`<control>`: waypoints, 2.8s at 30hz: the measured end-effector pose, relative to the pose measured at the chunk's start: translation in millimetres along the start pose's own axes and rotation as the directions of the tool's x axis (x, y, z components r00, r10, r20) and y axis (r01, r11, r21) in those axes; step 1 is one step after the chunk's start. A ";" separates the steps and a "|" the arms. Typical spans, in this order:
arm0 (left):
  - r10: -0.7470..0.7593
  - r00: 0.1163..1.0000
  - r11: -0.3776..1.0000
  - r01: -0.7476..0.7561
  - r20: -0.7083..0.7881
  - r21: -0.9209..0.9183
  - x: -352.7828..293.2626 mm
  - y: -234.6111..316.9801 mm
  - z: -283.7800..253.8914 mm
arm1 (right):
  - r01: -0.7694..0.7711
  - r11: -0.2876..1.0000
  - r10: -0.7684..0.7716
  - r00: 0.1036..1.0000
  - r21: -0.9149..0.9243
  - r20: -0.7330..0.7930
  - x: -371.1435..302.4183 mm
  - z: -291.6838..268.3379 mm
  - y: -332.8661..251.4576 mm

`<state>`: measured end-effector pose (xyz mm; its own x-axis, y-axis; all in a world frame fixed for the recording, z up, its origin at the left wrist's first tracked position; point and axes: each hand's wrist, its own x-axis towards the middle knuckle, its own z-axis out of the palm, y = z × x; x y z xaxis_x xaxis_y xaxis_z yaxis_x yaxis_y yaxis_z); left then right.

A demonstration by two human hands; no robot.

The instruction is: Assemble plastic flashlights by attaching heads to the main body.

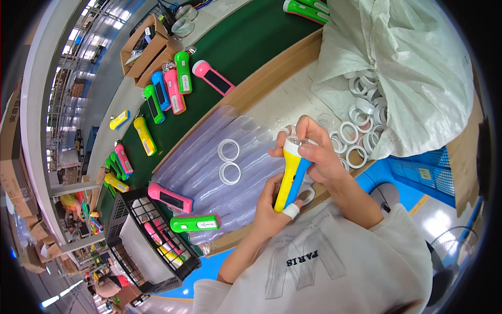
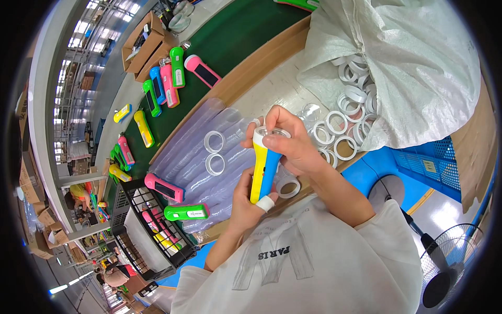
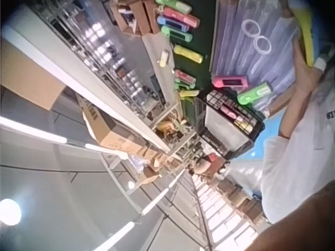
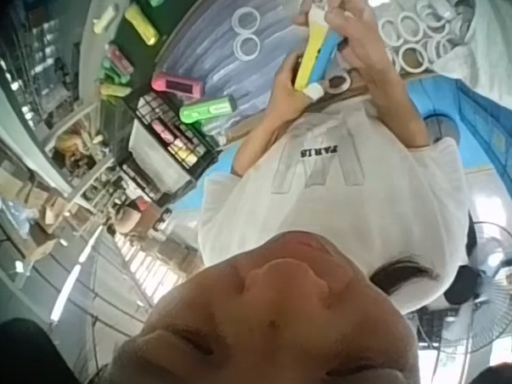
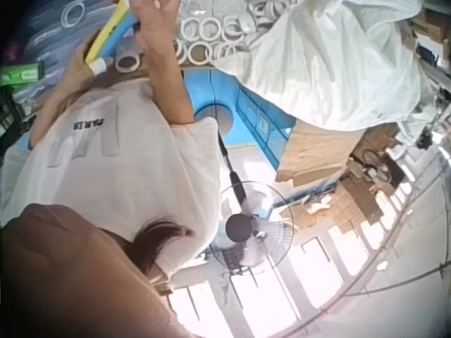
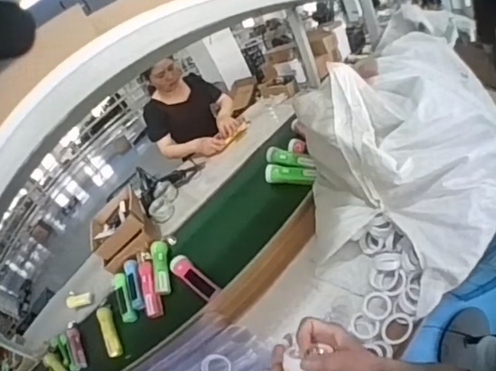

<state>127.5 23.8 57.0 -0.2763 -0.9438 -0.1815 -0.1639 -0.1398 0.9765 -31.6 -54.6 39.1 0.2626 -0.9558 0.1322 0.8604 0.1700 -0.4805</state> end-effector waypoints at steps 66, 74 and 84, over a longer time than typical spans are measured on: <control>0.159 0.892 0.126 -0.443 0.422 0.888 149.8 18.0 -99.1 | 0.061 -0.131 -0.174 0.981 -0.990 0.083 75.8 -37.1 -28.7; 0.021 1.000 0.990 -0.017 -0.023 0.142 180.0 67.9 -86.6 | 0.189 -0.138 -0.300 0.928 -0.972 0.223 76.4 -38.8 -17.8; 0.481 0.875 0.287 -0.105 -0.049 0.952 337.6 50.7 -64.5 | 0.278 0.095 -0.367 0.902 -0.956 0.226 80.0 -23.3 -22.1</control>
<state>87.1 -321.2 52.7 -0.2747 -0.9080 0.3163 -0.9199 0.3439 0.1883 -39.7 -140.4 40.1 0.0196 -0.8706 0.4915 -0.2628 -0.4788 -0.8377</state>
